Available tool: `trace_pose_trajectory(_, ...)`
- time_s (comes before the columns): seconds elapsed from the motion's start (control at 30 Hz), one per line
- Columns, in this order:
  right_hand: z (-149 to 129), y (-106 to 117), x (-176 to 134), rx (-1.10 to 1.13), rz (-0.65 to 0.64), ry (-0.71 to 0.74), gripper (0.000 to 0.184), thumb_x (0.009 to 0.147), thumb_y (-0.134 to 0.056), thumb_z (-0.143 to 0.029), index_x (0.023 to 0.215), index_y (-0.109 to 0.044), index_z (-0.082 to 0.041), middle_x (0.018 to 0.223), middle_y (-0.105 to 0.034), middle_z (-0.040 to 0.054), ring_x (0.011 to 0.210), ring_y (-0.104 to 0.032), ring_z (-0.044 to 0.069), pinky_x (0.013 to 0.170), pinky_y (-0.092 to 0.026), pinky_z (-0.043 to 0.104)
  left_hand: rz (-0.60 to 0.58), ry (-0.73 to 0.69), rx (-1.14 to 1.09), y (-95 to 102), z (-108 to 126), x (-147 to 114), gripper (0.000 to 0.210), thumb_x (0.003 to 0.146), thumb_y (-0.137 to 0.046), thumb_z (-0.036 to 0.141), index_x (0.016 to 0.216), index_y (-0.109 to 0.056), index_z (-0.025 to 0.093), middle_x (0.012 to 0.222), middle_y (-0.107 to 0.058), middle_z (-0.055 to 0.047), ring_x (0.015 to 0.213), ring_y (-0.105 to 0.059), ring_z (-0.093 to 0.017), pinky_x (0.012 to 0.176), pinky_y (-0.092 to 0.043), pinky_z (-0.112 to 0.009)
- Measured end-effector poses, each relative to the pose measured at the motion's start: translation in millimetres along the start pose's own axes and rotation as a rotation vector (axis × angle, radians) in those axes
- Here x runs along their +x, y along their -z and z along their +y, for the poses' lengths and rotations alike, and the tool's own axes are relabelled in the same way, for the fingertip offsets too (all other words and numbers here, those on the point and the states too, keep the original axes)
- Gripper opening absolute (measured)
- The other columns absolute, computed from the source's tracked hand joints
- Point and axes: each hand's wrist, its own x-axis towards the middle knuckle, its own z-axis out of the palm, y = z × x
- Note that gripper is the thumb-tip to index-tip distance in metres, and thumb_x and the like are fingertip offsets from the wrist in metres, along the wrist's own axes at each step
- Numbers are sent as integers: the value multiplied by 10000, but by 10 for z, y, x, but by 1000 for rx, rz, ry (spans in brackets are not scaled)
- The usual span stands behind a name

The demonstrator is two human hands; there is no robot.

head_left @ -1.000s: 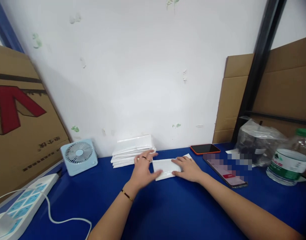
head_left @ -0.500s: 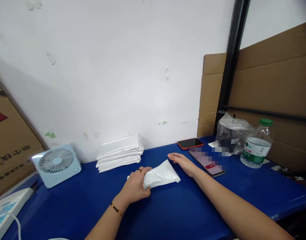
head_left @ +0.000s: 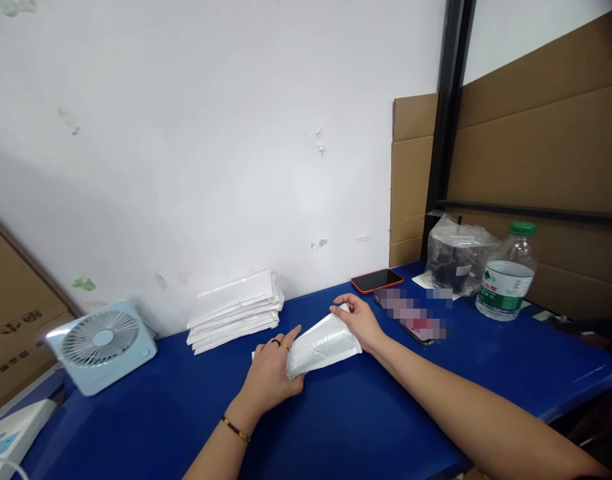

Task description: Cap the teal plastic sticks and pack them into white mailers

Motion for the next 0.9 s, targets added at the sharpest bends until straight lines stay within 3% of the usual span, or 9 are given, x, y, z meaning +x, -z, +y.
trace_pose_trajectory(0.2, -147, 76, 24, 256, 1, -71, 295, 598, -730, -337, 805, -590, -180, 628, -578, -22, 545, -525, 115, 526, -421, 230, 53, -47, 17, 217, 105, 44, 700, 627, -507, 193, 1298, -367, 333, 1052, -552, -39, 938, -528, -229, 823, -376, -331)
trace_pose_trajectory(0.33, -240, 122, 38, 513, -20, -199, 254, 704, -615, -366, 877, -594, -181, 780, -653, 34, 734, -609, 184, 686, -479, 292, 88, -77, -44, 510, 137, 108, 679, 622, -484, 168, 1280, -400, 314, 1076, -556, -36, 947, -526, -229, 845, -397, -328)
trace_pose_trajectory(0.4, -247, 108, 19, 570, -90, -294, 310, 773, -491, -429, 925, -585, -175, 840, -665, 64, 809, -618, 223, 721, -483, 341, 101, -84, -23, 660, 185, 154, 668, 622, -488, 175, 1273, -415, 305, 1074, -559, -40, 958, -522, -239, 850, -395, -332)
trace_pose_trajectory(0.5, -199, 36, -39, 602, -241, -439, 430, 822, -345, -494, 997, -563, -167, 897, -664, 87, 855, -620, 250, 729, -484, 392, 21, -84, 93, 845, 296, 228, 674, 593, -518, 178, 1251, -454, 308, 937, -581, -50, 875, -547, -253, 794, -402, -333)
trace_pose_trajectory(0.63, -86, -63, -95, 745, -326, -612, 367, 837, -356, -421, 1030, -537, -167, 897, -664, 79, 858, -625, 224, 758, -483, 381, -14, -118, 242, 993, 441, 316, 654, 575, -559, 208, 1215, -492, 330, 870, -573, -56, 841, -551, -274, 791, -382, -370)
trace_pose_trajectory(0.8, 4, -72, -46, 805, -203, -712, 316, 868, -332, -384, 974, -546, -177, 785, -662, 59, 771, -638, 206, 723, -493, 377, -112, -80, 338, 1113, 570, 390, 829, 416, -702, 177, 1207, -493, 313, 983, -556, -82, 984, -503, -326, 890, -335, -405)
trace_pose_trajectory(0.9, 16, -73, -21, 805, -161, -709, 278, 867, -360, -368, 951, -553, -186, 742, -658, 37, 732, -640, 190, 705, -499, 355, -130, -96, 387, 1189, 626, 401, 820, 433, -695, 145, 1206, -482, 319, 1020, -548, -91, 1010, -490, -322, 907, -315, -414)
